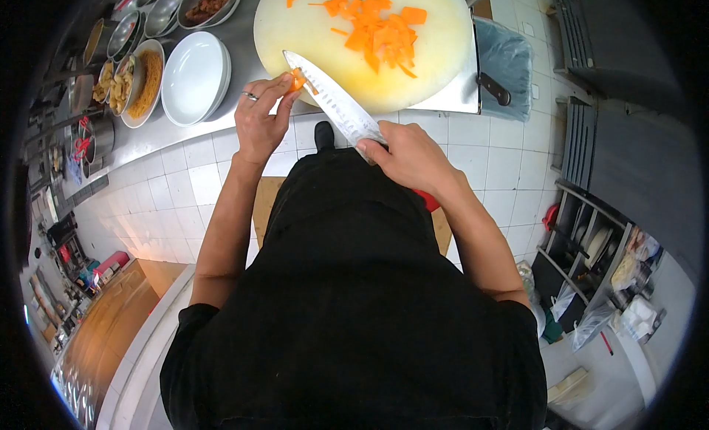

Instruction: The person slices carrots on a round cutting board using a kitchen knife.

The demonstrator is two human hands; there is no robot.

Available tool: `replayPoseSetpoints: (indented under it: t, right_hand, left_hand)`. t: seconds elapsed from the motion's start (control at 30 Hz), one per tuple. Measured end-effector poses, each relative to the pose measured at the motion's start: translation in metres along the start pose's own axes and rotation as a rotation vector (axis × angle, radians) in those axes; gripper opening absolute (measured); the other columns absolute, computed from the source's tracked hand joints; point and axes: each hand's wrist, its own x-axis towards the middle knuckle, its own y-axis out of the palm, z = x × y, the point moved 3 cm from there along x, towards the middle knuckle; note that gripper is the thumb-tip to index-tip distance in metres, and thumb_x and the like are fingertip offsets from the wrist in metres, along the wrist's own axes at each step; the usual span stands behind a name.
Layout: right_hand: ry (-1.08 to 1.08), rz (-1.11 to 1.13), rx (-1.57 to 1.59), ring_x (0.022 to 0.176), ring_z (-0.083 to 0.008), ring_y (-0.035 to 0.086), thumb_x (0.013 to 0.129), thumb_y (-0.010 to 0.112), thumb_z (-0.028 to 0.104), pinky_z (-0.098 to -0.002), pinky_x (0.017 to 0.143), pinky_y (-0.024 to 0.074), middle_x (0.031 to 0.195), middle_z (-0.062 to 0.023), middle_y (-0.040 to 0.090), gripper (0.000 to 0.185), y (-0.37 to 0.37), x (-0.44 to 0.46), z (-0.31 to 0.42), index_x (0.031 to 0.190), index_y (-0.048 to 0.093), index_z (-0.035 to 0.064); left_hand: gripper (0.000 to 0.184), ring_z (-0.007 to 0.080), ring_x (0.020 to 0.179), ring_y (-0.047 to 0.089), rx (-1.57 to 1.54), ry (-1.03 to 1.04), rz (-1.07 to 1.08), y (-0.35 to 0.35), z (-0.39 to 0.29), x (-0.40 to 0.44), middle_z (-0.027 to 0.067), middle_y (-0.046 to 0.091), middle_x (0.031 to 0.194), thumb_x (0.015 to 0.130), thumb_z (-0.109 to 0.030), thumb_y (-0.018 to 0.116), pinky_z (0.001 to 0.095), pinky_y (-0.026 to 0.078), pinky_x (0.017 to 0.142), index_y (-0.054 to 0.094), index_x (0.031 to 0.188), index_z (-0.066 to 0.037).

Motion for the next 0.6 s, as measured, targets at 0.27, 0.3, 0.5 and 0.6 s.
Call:
replayPoseSetpoints:
  t: [0.27, 0.3, 0.5, 0.6]
  right_hand:
    - [0.226, 0.017, 0.529, 0.05, -0.0107, 0.056, 0.108, 0.067, 0.036, -0.031, 0.049, 0.0489, 0.066, -0.0015, 0.059, 0.038, -0.017, -0.025, -0.009, 0.096, 0.064, 0.0005]
    - [0.224, 0.014, 0.528, 0.05, -0.0107, 0.056, 0.108, 0.067, 0.036, -0.031, 0.049, 0.0489, 0.066, -0.0015, 0.059, 0.038, -0.016, -0.027, -0.009, 0.096, 0.064, 0.0005]
    - [0.268, 0.013, 0.442, 0.051, -0.0107, 0.057, 0.107, 0.067, 0.036, -0.0299, 0.048, 0.0471, 0.064, -0.002, 0.059, 0.038, -0.008, -0.037, -0.01, 0.095, 0.064, 0.0003]
    - [0.292, 0.016, 0.407, 0.053, -0.0136, 0.058, 0.107, 0.068, 0.037, -0.0345, 0.052, 0.0491, 0.062, -0.0058, 0.06, 0.04, -0.008, -0.04, -0.011, 0.094, 0.064, -0.0008]
  left_hand:
    - [0.026, 0.0187, 0.09, 0.07, -0.301, -0.478, 0.154, -0.013, 0.006, 0.009, 0.0095, 0.08, 0.106, 0.097, -0.017, 0.079, 0.0313, 0.056, 0.078, 0.079, 0.12, -0.005]
    - [0.03, 0.0134, 0.09, 0.069, -0.38, -0.64, 0.229, -0.013, 0.01, 0.009, 0.0089, 0.08, 0.109, 0.101, -0.019, 0.077, 0.028, 0.055, 0.081, 0.077, 0.128, -0.004]
    - [0.03, 0.0097, 0.092, 0.066, -0.524, -0.716, 0.261, -0.012, 0.013, 0.011, 0.006, 0.078, 0.11, 0.104, -0.02, 0.074, 0.0261, 0.054, 0.082, 0.076, 0.128, -0.001]
    - [0.031, 0.0099, 0.092, 0.066, -0.545, -0.707, 0.245, -0.009, 0.012, 0.012, 0.0068, 0.078, 0.109, 0.103, -0.02, 0.075, 0.0262, 0.054, 0.081, 0.077, 0.126, 0.0]
